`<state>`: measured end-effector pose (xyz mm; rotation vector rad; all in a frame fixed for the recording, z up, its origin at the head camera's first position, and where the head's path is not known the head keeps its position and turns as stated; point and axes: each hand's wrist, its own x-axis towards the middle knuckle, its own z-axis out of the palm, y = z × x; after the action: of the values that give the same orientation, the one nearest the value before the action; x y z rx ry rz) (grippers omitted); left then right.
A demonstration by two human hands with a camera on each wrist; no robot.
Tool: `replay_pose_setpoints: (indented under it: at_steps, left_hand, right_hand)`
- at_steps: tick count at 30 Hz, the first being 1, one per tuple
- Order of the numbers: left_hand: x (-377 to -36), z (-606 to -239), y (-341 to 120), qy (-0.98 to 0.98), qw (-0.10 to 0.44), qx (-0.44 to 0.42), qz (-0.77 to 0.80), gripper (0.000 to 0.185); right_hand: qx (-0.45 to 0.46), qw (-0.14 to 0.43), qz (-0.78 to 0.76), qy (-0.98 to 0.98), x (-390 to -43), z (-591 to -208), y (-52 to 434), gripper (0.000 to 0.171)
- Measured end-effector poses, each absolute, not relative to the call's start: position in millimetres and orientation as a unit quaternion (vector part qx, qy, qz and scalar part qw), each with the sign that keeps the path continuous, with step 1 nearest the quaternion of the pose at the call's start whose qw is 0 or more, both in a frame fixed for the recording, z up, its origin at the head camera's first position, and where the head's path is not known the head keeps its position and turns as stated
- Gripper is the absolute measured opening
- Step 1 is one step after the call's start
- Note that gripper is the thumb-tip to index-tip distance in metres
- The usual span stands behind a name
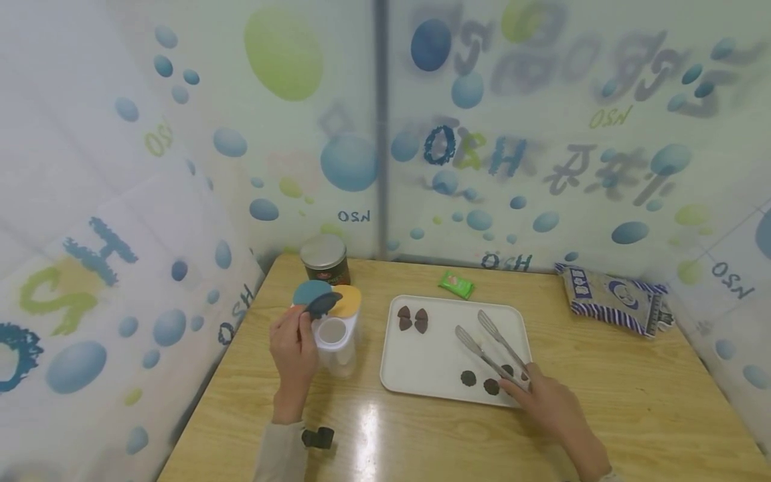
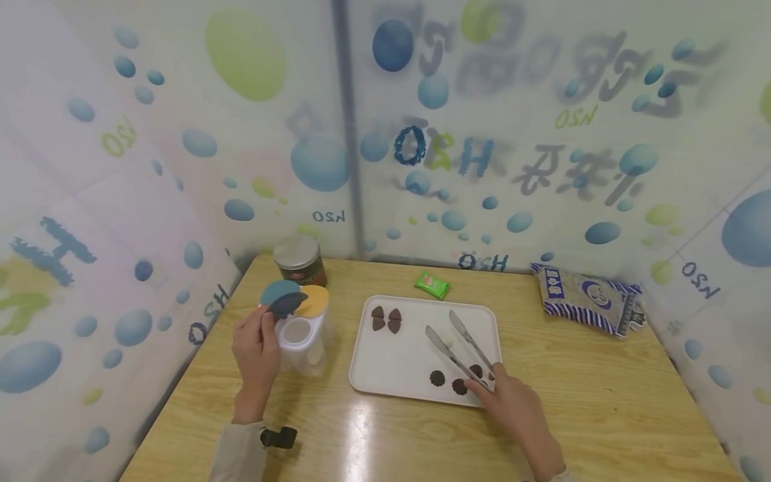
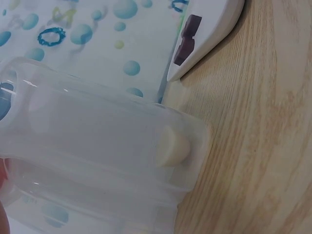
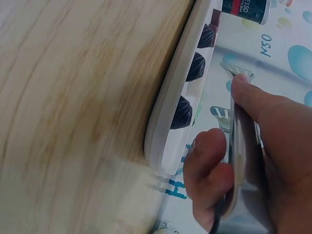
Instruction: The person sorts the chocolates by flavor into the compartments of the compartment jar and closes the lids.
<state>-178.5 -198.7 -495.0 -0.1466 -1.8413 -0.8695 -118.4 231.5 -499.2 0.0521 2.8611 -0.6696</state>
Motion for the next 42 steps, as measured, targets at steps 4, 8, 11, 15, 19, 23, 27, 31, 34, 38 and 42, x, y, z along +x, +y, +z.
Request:
replay_pose_setpoints:
  at_steps: [4,8,11,15,19,23,27,31,34,38,42]
  left_hand:
    - [-179.0,-495.6,-198.8,-0.769,0.522,-0.058,-0.364,0.012]
    - [-178.6,-494.9,-198.7,-0.770,0.520,-0.063,-0.364,0.012]
    - [-178.5,-494.5,-198.6,-0.769,0.521,-0.067,-0.364,0.012]
    - [-178.9,-494.7,-198.4,-0.769,0.520,-0.068,-0.365,0.013]
    - [-178.9,-495.2,-198.4,-0.771,0.518,-0.067,-0.364,0.012]
    - [-178.5,-495.6,-198.8,-0.771,0.518,-0.066,-0.364,0.012]
    - [-178.2,-495.5,-199.2,-0.771,0.518,-0.065,-0.365,0.012]
    - [-178.1,-494.8,-199.0,-0.772,0.516,-0.065,-0.365,0.012]
    - [-178.2,-494.3,-198.8,-0.772,0.516,-0.066,-0.364,0.012]
    - [-178.0,-493.4,-198.6,-0.772,0.517,-0.065,-0.364,0.011]
    - [-177.7,-492.9,-198.3,-0.773,0.517,-0.064,-0.362,0.011]
  right_hand:
    - [0.022,0.107,-0.222,0.969,-118.0,-498.2,234.1,0.060]
    - [0.027,0.115,-0.225,0.967,-117.0,-496.6,234.4,0.060]
    - [0.027,0.119,-0.226,0.966,-116.5,-496.9,235.0,0.058]
    - [0.020,0.118,-0.216,0.969,-115.9,-497.3,236.4,0.054]
    - [0.010,0.117,-0.204,0.972,-115.0,-496.9,237.3,0.050]
    - [0.005,0.116,-0.191,0.975,-114.7,-497.2,238.0,0.048]
    - [0.005,0.112,-0.188,0.976,-114.7,-496.9,238.1,0.048]
    - [0.005,0.115,-0.190,0.975,-114.4,-495.7,237.6,0.046]
    - [0.005,0.118,-0.192,0.974,-114.4,-495.1,237.3,0.046]
    - [0.005,0.117,-0.199,0.973,-115.0,-495.0,236.4,0.046]
    - [0.006,0.110,-0.210,0.971,-114.9,-493.9,234.3,0.044]
